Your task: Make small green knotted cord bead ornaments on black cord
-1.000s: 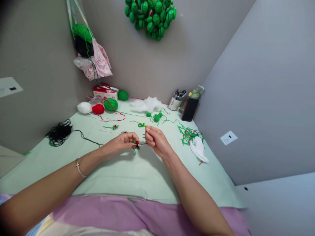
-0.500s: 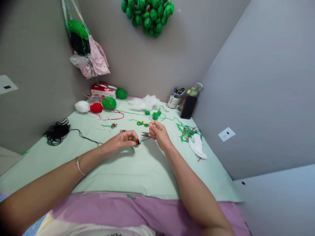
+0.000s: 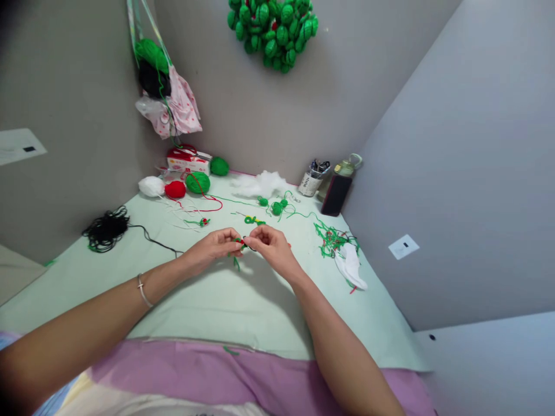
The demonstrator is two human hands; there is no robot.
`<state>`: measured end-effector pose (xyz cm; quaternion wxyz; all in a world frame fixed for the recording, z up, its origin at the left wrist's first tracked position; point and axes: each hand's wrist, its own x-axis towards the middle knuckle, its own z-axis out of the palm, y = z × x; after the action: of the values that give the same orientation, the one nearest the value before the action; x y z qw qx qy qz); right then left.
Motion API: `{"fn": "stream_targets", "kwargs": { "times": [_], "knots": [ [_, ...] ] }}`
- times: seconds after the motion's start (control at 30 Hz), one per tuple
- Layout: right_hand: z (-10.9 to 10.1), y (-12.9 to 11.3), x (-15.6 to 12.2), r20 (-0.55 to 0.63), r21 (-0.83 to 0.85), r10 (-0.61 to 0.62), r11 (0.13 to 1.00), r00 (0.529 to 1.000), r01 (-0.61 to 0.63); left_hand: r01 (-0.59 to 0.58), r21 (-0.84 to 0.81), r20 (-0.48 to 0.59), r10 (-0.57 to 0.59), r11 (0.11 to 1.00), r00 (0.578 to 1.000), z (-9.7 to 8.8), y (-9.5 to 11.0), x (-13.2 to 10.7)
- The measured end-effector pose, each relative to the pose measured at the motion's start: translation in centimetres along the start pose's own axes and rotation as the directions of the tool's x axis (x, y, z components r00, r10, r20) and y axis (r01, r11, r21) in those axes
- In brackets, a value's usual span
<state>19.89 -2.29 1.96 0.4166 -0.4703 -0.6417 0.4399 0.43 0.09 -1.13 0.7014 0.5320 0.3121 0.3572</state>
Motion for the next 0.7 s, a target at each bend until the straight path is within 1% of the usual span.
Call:
{"fn": "stream_targets", "kwargs": {
  "times": [0.1,0.17,0.2,0.3,0.37,0.43,0.5,0.57,0.63,0.7],
  "knots": [
    [0.66,0.34,-0.13,-0.023,-0.137,-0.059,0.989,0.998,0.056,-0.002,0.026,-0.02,0.003,1.0,1.0,0.2,-0.09,0.05],
    [0.86,0.46,-0.11,-0.042,-0.199,-0.08,0.977,0.996,0.07,-0.001,0.057,-0.045,0.003,0.998,0.999,0.28,-0.14,0.07],
    [0.87,0.43,-0.08,-0.04,-0.199,-0.068,0.978,0.997,0.059,0.001,0.066,-0.059,0.003,0.998,0.998,0.29,-0.17,0.08],
    [0.63,0.12,-0.02,-0.018,-0.12,0.004,0.993,1.0,-0.006,-0.007,0.053,-0.076,0.011,0.999,0.997,0.22,-0.35,0.14],
    [0.48,-0.06,-0.02,-0.012,-0.104,0.012,0.994,1.0,-0.014,-0.02,0.017,-0.075,0.021,1.0,0.997,0.12,-0.51,0.19],
    [0.47,-0.02,-0.04,0.009,-0.126,-0.007,0.992,1.0,0.008,-0.027,-0.007,-0.075,0.026,1.0,0.997,0.04,-0.65,0.24],
    [0.58,0.21,-0.07,0.022,-0.191,-0.054,0.98,0.998,0.057,-0.02,-0.012,-0.086,0.019,1.0,0.996,0.01,-0.72,0.26],
    [0.71,0.42,-0.09,0.011,-0.251,-0.096,0.963,0.995,0.096,-0.011,0.0,-0.099,0.011,1.0,0.995,0.02,-0.66,0.28],
    [0.75,0.42,-0.1,0.016,-0.211,-0.069,0.975,0.997,0.071,-0.006,0.009,-0.098,0.007,1.0,0.995,0.07,-0.49,0.3],
    [0.68,0.21,-0.09,0.055,-0.067,0.017,0.998,0.998,-0.014,-0.01,0.014,-0.09,0.011,1.0,0.996,0.09,-0.27,0.34]
  ]
}}
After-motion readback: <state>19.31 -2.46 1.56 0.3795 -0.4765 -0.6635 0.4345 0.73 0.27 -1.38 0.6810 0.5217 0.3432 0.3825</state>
